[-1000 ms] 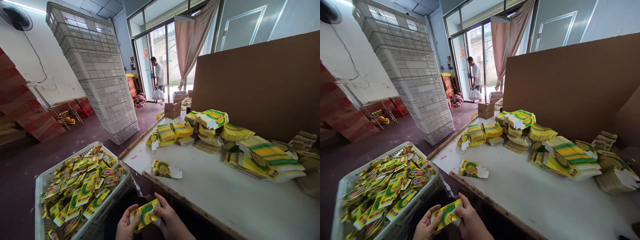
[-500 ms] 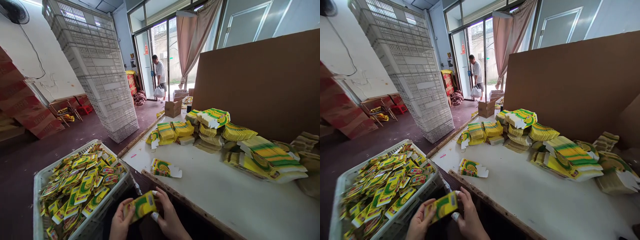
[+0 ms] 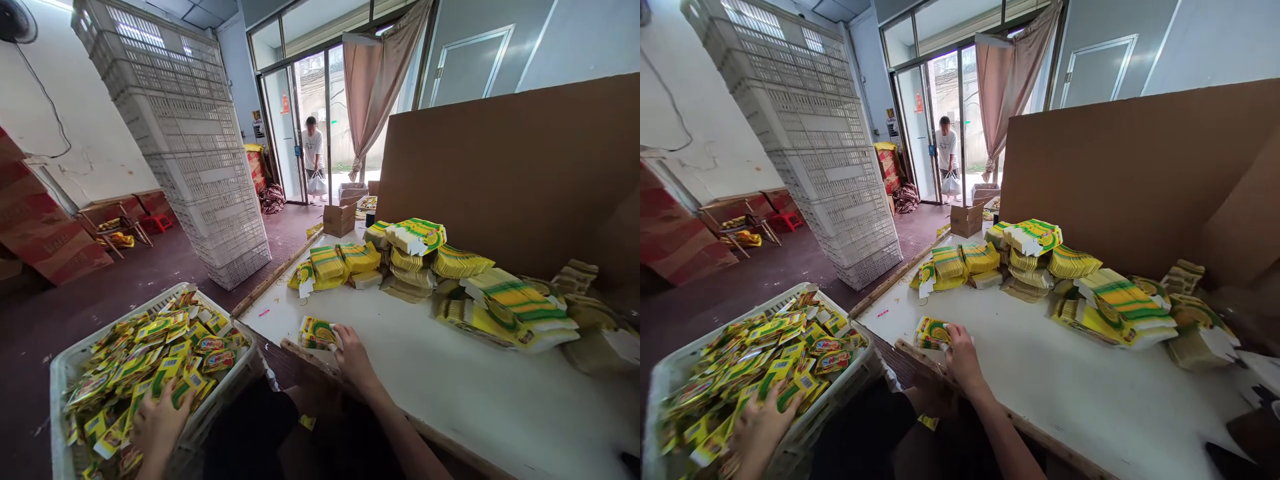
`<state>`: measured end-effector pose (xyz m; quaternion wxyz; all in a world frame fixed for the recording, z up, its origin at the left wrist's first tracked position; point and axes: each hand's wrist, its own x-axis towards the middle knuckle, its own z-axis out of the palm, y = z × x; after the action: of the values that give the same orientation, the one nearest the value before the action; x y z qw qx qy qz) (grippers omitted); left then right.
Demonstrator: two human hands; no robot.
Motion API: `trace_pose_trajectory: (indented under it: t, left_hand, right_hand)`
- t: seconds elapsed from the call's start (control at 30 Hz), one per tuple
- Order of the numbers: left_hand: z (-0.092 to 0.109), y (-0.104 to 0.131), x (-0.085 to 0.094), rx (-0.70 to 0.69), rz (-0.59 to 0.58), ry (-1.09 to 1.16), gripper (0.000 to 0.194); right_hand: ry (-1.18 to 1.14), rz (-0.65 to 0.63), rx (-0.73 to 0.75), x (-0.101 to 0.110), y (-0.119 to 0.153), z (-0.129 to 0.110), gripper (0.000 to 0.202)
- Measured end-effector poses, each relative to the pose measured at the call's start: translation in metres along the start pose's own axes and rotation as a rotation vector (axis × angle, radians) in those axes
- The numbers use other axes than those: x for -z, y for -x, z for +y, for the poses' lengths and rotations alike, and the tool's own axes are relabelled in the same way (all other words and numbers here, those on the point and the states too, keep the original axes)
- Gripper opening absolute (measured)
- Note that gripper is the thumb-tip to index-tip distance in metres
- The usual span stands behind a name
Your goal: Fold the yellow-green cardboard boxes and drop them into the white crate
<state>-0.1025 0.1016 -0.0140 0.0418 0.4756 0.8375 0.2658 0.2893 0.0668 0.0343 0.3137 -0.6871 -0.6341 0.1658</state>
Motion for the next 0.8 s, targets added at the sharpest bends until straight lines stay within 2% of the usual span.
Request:
trace_pose_trajectory:
  t: [0.07,0.13,0.27,0.43,0.67,0.8]
  left_hand:
    - [0.005,0.011,-0.006,0.016,-0.009,-0.035,0.047]
    - [0.010,0.020,-0.008,0.011,0.032,-0.034,0.046]
    - [0.013,0.030,-0.006,-0.030,0.124,0.000,0.049]
    - [0.015,0.047,-0.001,-0.093,0.208,0.151,0.047]
    - [0.024,0.074,0.000,-0.152,0.177,0.315,0.033]
    - [0.033,0.087,0.001,-0.237,0.121,0.417,0.038]
  right_hand:
    - [0.066,-0.021,-0.040,-0.004,-0.010,-0.002,0.052]
    - [0.107,-0.038,-0.063,-0.010,-0.014,-0.002,0.049]
    - [0.165,-0.039,-0.072,-0.018,-0.014,0.002,0.050]
    - [0.164,-0.018,-0.043,-0.021,-0.011,0.008,0.051]
    - [0.076,0.076,-0.007,-0.031,-0.013,0.015,0.053]
    - [-0.014,0.148,-0.017,-0.032,-0.012,0.015,0.053]
